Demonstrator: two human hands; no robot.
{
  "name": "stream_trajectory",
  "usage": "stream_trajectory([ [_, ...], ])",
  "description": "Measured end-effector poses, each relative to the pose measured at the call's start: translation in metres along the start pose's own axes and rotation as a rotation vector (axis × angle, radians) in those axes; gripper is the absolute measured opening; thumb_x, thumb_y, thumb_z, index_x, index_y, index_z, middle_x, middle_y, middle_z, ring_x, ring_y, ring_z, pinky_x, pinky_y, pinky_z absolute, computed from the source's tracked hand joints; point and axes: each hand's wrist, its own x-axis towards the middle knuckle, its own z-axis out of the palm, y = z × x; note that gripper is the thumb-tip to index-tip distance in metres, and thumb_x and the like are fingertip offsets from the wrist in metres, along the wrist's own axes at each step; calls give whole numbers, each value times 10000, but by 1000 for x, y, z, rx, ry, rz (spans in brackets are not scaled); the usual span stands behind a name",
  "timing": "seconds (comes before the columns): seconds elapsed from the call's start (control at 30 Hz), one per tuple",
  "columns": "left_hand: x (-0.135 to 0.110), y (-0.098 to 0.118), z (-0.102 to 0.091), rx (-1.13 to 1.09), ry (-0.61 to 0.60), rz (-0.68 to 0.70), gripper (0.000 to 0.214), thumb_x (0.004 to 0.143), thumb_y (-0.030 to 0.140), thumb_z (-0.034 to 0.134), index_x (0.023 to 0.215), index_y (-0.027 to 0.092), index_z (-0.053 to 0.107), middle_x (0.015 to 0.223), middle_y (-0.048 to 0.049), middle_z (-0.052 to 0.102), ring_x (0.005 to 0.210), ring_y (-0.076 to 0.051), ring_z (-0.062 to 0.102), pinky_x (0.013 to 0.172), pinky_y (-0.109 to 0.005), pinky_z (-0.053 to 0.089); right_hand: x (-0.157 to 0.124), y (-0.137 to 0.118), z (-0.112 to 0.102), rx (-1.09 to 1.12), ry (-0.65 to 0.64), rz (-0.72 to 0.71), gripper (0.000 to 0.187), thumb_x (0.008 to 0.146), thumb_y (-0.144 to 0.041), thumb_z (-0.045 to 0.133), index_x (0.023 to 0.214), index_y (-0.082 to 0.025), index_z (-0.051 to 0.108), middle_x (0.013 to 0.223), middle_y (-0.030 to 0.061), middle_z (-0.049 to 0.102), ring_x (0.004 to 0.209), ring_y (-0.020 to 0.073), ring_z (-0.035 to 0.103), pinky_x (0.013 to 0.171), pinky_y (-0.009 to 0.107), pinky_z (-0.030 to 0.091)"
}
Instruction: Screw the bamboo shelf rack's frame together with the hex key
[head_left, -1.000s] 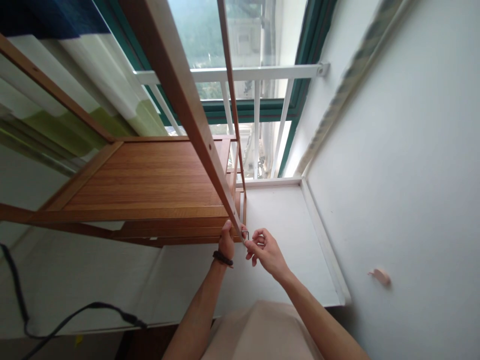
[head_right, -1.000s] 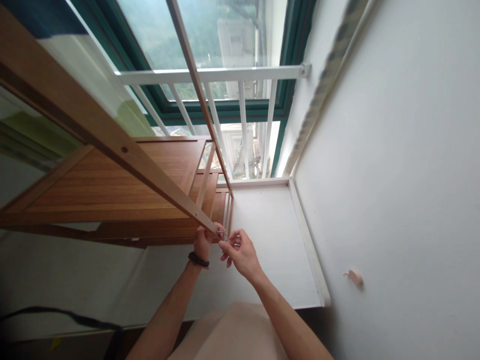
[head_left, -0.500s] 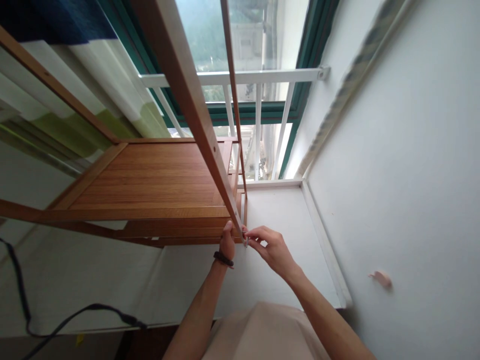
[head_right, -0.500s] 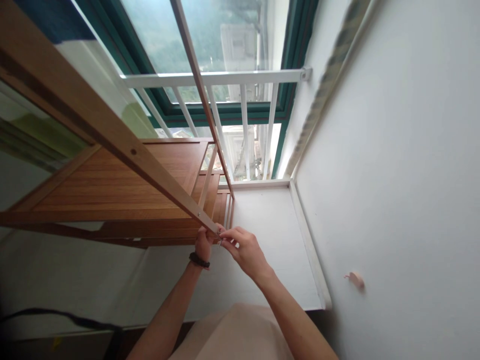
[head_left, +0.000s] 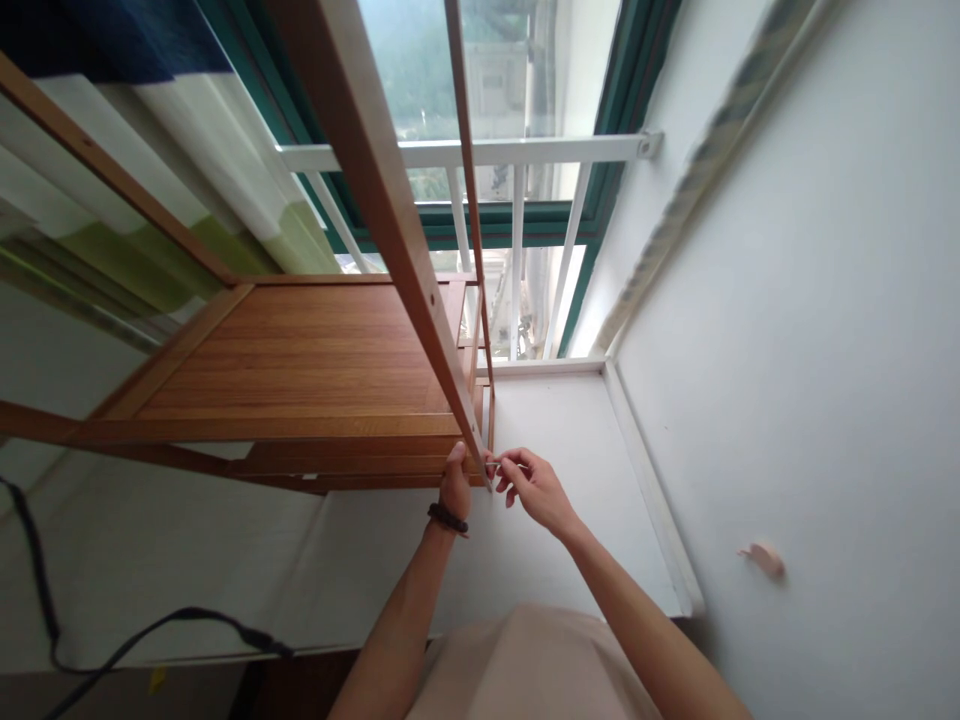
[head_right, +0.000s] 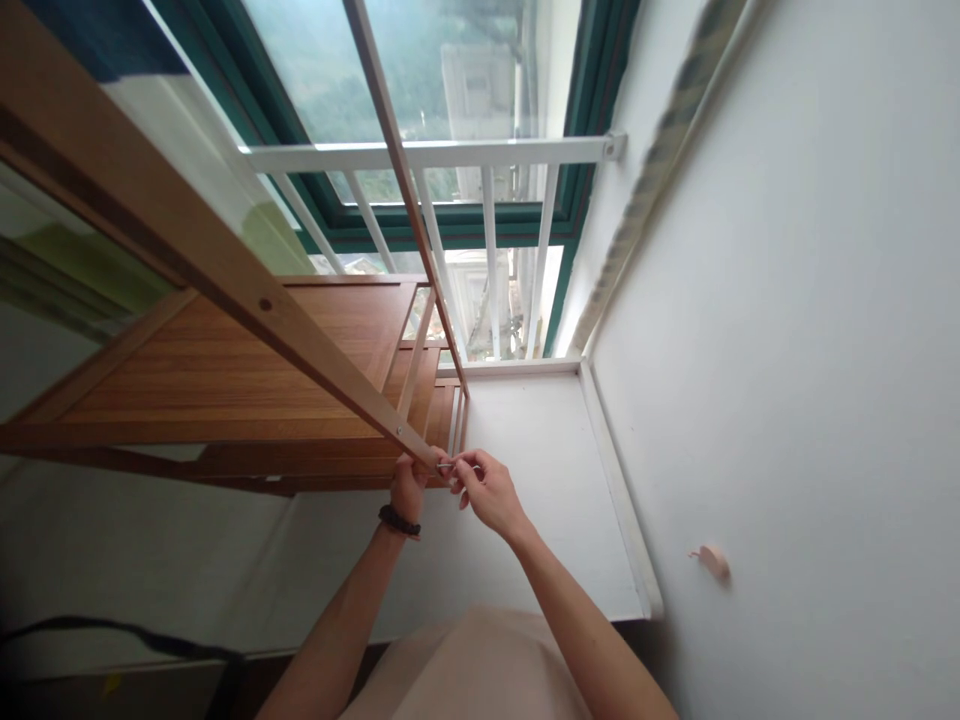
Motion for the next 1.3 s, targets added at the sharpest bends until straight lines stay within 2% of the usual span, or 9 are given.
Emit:
stream_trajectory([
  [0.1, 0, -3, -1, 3, -57, 24, 526, 836, 437, 193, 524, 178, 528, 518, -31, 534, 559, -166, 505, 620, -286, 401, -20, -5, 0, -166, -1, -41, 236, 792, -375, 506, 907, -171, 537, 810, 35, 588, 613, 101, 563, 474, 209, 456],
  [0.2, -1, -2, 0, -9, -61, -8, 530, 829, 465, 179, 543, 178, 521, 520, -33, 536, 545, -170, 498, 597, -288, 393, -31, -16, 1, -234, -90, -52, 175, 811, -339, 492, 872, -176, 516, 667, -8, 556, 566, 88, 539, 509, 205, 441],
  [0.43, -1, 1, 0, -1, -53, -7, 542, 849, 446, 176, 515, 193, 520, 478, -23, 522, 512, -163, 482, 584, -287, 391, -29, -34, -3, -254, -217, -97, 232, 821, -395, 476, 812, -166, 516, 676, -5, 558, 591, 84, 521, 549, 198, 409],
  [0.53, 1, -1, -1, -11, 4, -18, 515, 851, 421, 220, 533, 186, 551, 503, -25, 553, 531, -157, 506, 600, -282, 408, -17, -35, -4, -334, -163, -121, 320, 822, -452, 449, 719, -157, 522, 592, -20, 537, 520, 72, 467, 502, 188, 357],
  [0.7, 1, -4, 0, -44, 33, -53, 510, 840, 434, 251, 528, 173, 560, 479, -37, 549, 496, -155, 509, 543, -283, 417, 19, -32, 1, -446, 67, -146, 461, 822, -497, 387, 518, -156, 445, 475, -36, 427, 470, 66, 386, 466, 197, 292],
  [0.83, 1, -6, -1, -43, 40, -79, 507, 832, 459, 263, 576, 160, 583, 525, -49, 579, 532, -166, 530, 555, -282, 416, 34, -21, 3, -334, 130, -103, 291, 756, -463, 500, 694, -183, 452, 552, -58, 454, 467, 70, 416, 467, 197, 336],
  [0.9, 1, -6, -2, -30, 22, -57, 498, 829, 463, 264, 564, 167, 565, 536, -41, 571, 542, -163, 522, 578, -280, 411, 28, -15, 1, -234, 92, -53, 276, 769, -465, 482, 784, -191, 451, 602, -51, 487, 464, 77, 453, 447, 200, 358],
  [1.13, 1, -4, -2, 6, -72, 27, 534, 834, 468, 194, 529, 182, 526, 511, -34, 526, 536, -173, 494, 591, -293, 396, -23, -14, -10, -252, -126, -14, 339, 868, -424, 364, 730, -167, 537, 575, -24, 521, 488, 66, 478, 499, 192, 382],
  [1.3, 1, -4, -1, 2, -57, 17, 533, 841, 455, 202, 533, 182, 540, 486, -30, 531, 495, -160, 486, 546, -289, 397, -33, -29, -9, -42, -222, -24, 341, 875, -400, 357, 976, -161, 578, 637, -12, 511, 497, 66, 483, 448, 187, 360],
])
